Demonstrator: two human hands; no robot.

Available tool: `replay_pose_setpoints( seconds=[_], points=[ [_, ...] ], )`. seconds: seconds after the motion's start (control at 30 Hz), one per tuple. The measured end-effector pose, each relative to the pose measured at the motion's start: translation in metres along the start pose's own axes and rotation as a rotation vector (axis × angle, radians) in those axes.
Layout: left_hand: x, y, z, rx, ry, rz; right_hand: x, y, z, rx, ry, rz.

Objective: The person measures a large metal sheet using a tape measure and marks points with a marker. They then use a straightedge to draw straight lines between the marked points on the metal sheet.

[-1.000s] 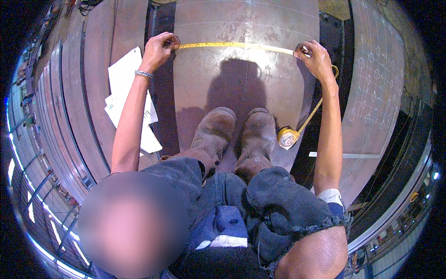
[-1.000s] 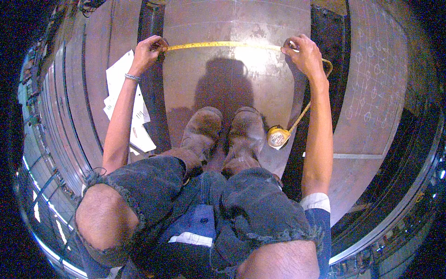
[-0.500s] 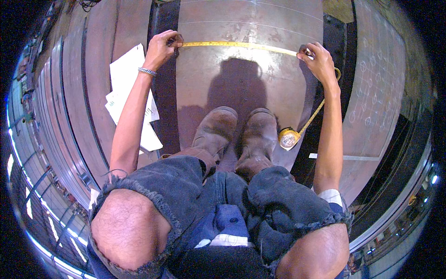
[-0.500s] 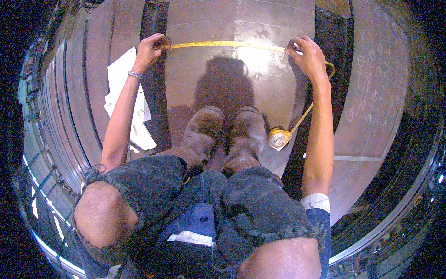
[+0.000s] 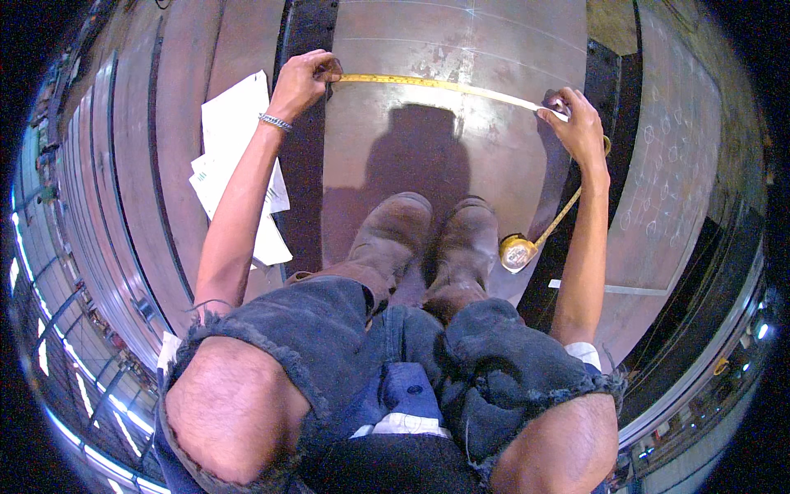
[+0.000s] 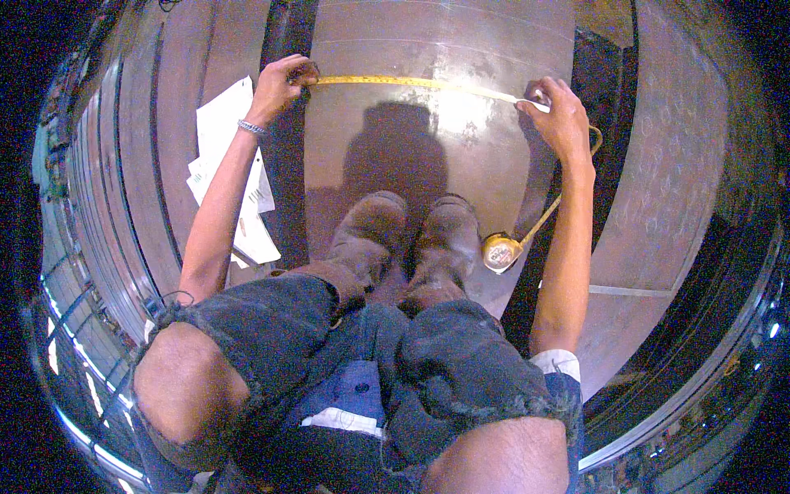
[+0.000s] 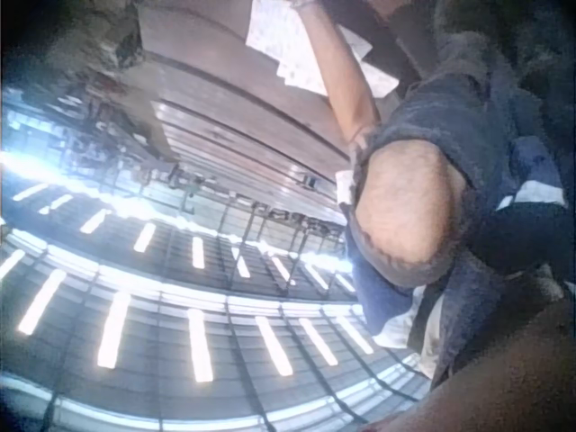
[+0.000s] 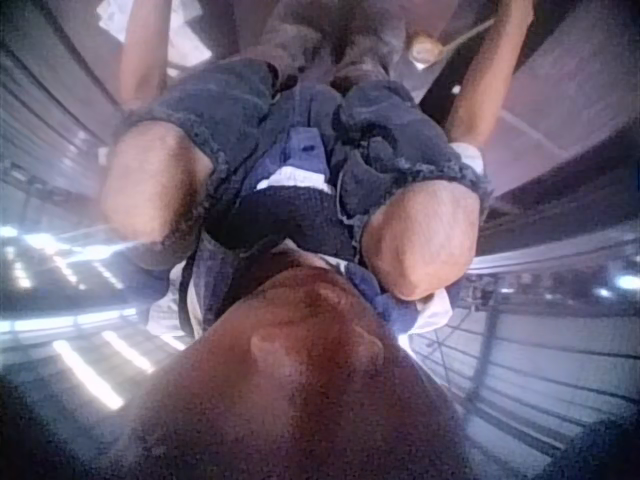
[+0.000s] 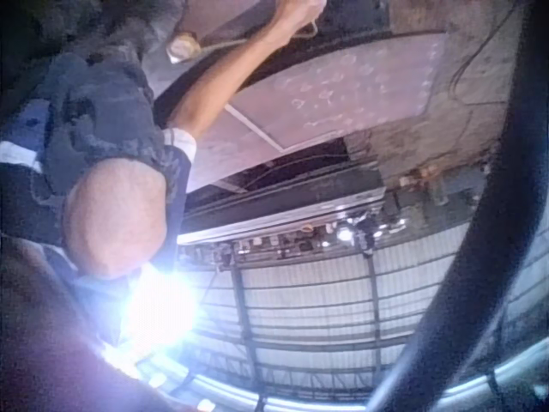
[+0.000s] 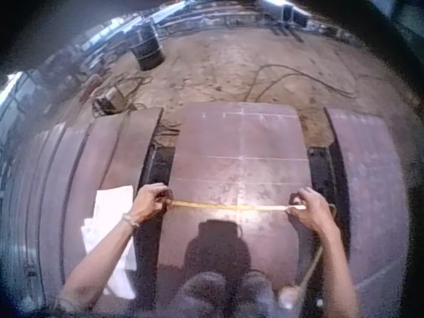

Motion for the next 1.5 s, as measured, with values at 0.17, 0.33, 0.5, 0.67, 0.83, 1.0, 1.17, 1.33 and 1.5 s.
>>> replay_pose_setpoints(
  seconds=[0.17, 0.33, 0.5, 0.67, 0.83, 1.0, 1.17, 1.33, 1.5],
  points=[
    [0.003, -0.007, -0.002, -0.054, 0.04, 0.018, -0.002, -0.053, -0.001, -0.053, 0.041, 0.186],
    [0.002, -0.002, -0.001, -0.03, 0.017, 0.038, -0.05, -0.109, -0.019, 0.026, 0.029, 0.252],
    [0.006, 0.004, -0.004, -0.034, 0.048, 0.028, -0.085, -0.146, -0.029, 0.029, -0.031, 0.428],
    [0.004, 0.008, -0.002, -0.017, 0.051, 0.004, -0.106, -0.151, -0.039, -0.154, -0.031, 0.502],
    [0.005, 0.011, -0.003, 0.03, -0.005, 0.013, -0.102, -0.154, -0.033, -0.23, 0.14, 0.465],
    [0.009, 0.018, -0.001, 0.003, 0.007, -0.059, -0.108, -0.151, -0.029, -0.276, 0.219, 0.521],
    [0.007, 0.023, 0.001, 0.013, -0.004, -0.069, -0.106, -0.156, -0.031, -0.239, 0.154, 0.624],
    [0.007, 0.024, 0.002, 0.005, -0.014, -0.017, -0.113, -0.16, -0.036, -0.228, 0.142, 0.686],
    [0.008, 0.02, 0.0, 0.022, -0.013, -0.033, -0.113, -0.16, -0.037, -0.218, 0.16, 0.68]
  ],
)
Point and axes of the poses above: each hand's wrist, its own z-axis towards the middle knuckle, its own x-axis out of the back of the hand, y = z × x, the point moved 5 cm from there along z, towards the middle knuckle, and after that the axes turned 5 degrees about x, right-handed, at the moved point
